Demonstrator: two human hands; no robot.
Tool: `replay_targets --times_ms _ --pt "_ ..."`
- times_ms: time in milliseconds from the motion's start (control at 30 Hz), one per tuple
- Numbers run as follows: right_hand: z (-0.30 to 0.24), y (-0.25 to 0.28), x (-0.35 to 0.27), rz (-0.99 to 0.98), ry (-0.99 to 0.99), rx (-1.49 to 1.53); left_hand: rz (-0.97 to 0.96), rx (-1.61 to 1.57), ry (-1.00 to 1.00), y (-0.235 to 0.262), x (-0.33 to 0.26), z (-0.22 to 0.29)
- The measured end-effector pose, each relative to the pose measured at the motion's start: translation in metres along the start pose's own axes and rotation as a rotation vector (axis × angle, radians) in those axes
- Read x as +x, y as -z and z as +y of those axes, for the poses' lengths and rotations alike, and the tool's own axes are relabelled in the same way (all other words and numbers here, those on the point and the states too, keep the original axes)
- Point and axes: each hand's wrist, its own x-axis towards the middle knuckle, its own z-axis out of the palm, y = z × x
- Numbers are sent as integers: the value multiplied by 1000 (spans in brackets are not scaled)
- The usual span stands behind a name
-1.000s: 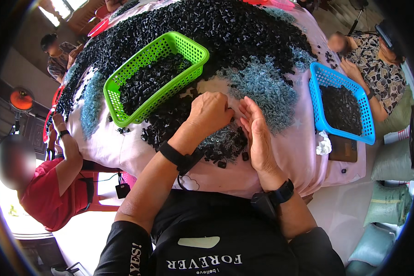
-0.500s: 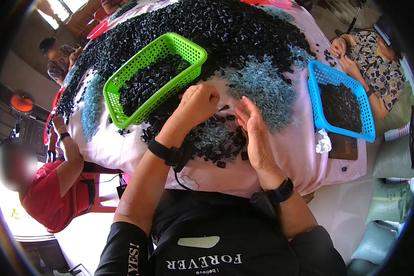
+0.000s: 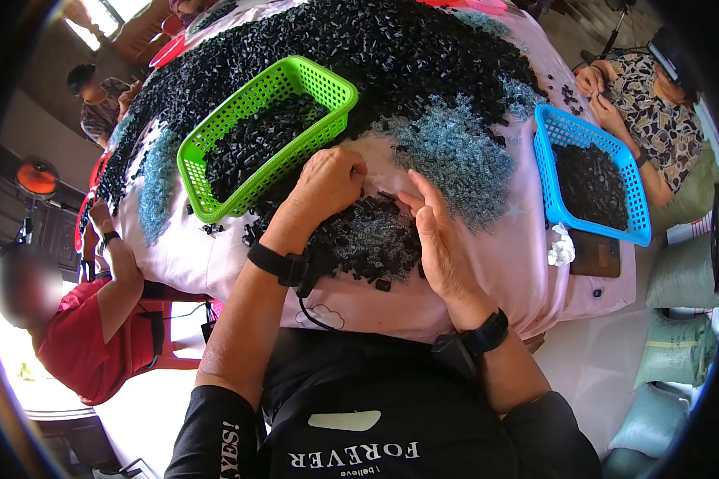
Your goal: Sorting and inspecting small black plastic components at a work table.
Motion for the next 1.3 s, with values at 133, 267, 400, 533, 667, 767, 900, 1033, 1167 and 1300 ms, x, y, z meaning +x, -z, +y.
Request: replay_targets --times_ms 133,267,400,533,667,767,900,1033,1167,1300 --pt "5 0 1 -2 8 11 -40 74 22 4 -4 -2" --pt "11 3 1 1 26 1 -63 52 31 2 -3 1" --pt "7 2 0 1 27 20 -98 64 58 5 -2 11" --pt "3 0 0 3 13 64 -76 115 77 1 0 13" --pt "5 1 0 7 23 61 -118 124 113 -2 4 14" --pt "2 1 1 -11 14 72 -99 85 95 -1 0 11" --pt "9 3 0 10 13 72 -116 -105 75 13 -6 10" --pt "2 1 1 18 -1 86 -128 -157 71 25 -12 12" --pt "5 2 1 6 -10 104 -149 -237 90 28 -19 19" --pt "1 1 1 -21 -29 147 -128 -288 77 29 -24 26"
